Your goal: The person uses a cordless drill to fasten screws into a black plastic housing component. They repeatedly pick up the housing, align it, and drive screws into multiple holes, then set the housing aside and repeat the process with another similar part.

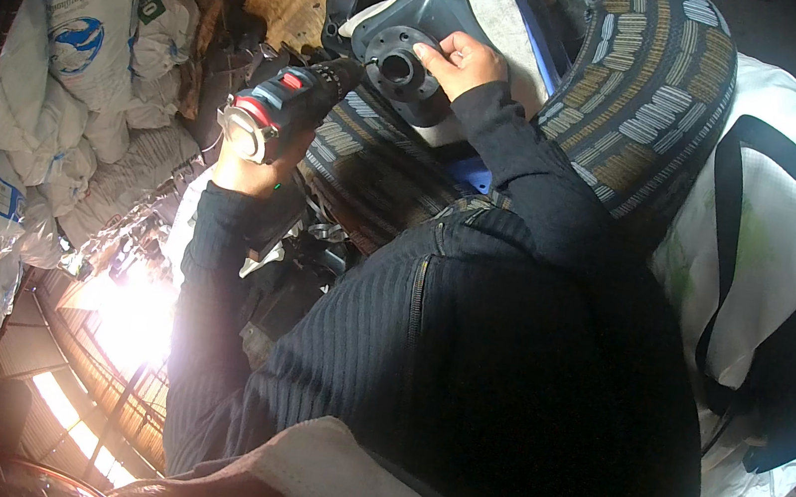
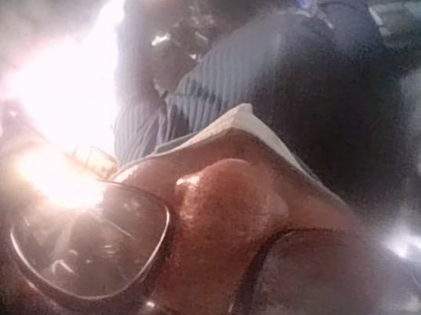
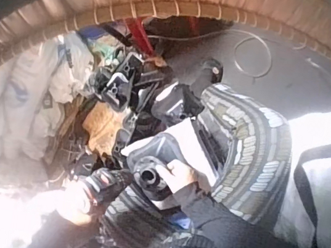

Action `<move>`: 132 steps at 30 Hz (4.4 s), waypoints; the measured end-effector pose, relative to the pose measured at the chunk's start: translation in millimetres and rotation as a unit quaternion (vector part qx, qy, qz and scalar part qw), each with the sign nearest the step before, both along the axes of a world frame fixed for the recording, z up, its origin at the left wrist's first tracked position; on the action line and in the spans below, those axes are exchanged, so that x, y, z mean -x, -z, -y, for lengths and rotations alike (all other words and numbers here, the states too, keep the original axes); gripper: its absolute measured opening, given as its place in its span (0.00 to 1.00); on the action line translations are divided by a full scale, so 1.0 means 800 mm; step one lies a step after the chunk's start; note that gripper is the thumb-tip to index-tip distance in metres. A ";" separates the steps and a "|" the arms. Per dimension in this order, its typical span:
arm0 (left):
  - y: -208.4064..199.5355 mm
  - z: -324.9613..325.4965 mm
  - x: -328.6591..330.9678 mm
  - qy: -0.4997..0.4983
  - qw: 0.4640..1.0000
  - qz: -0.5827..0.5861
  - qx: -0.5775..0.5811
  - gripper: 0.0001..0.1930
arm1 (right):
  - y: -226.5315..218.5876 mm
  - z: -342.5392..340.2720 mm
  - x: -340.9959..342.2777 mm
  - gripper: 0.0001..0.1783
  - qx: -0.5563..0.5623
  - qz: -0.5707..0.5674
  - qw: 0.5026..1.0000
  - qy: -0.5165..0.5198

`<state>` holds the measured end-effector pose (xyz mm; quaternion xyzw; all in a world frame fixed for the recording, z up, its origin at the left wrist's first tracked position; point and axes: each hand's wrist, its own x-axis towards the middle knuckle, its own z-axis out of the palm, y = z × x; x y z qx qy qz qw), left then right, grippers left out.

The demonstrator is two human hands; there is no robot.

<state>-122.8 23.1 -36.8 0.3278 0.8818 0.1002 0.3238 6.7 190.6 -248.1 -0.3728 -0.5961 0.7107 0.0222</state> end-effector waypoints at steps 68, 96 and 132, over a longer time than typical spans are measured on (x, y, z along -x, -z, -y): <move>-0.038 0.065 -0.119 -0.267 0.953 0.075 -0.119 0.21 | 0.000 -0.017 -0.013 0.18 0.217 -0.032 0.972 0.085; -0.054 -0.050 -0.037 0.069 0.997 0.019 0.037 0.11 | 0.004 0.008 0.003 0.19 0.217 -0.055 0.973 0.065; 0.017 0.019 -0.054 0.150 0.988 -0.029 0.000 0.24 | -0.005 0.001 0.000 0.19 0.336 -0.093 0.934 0.080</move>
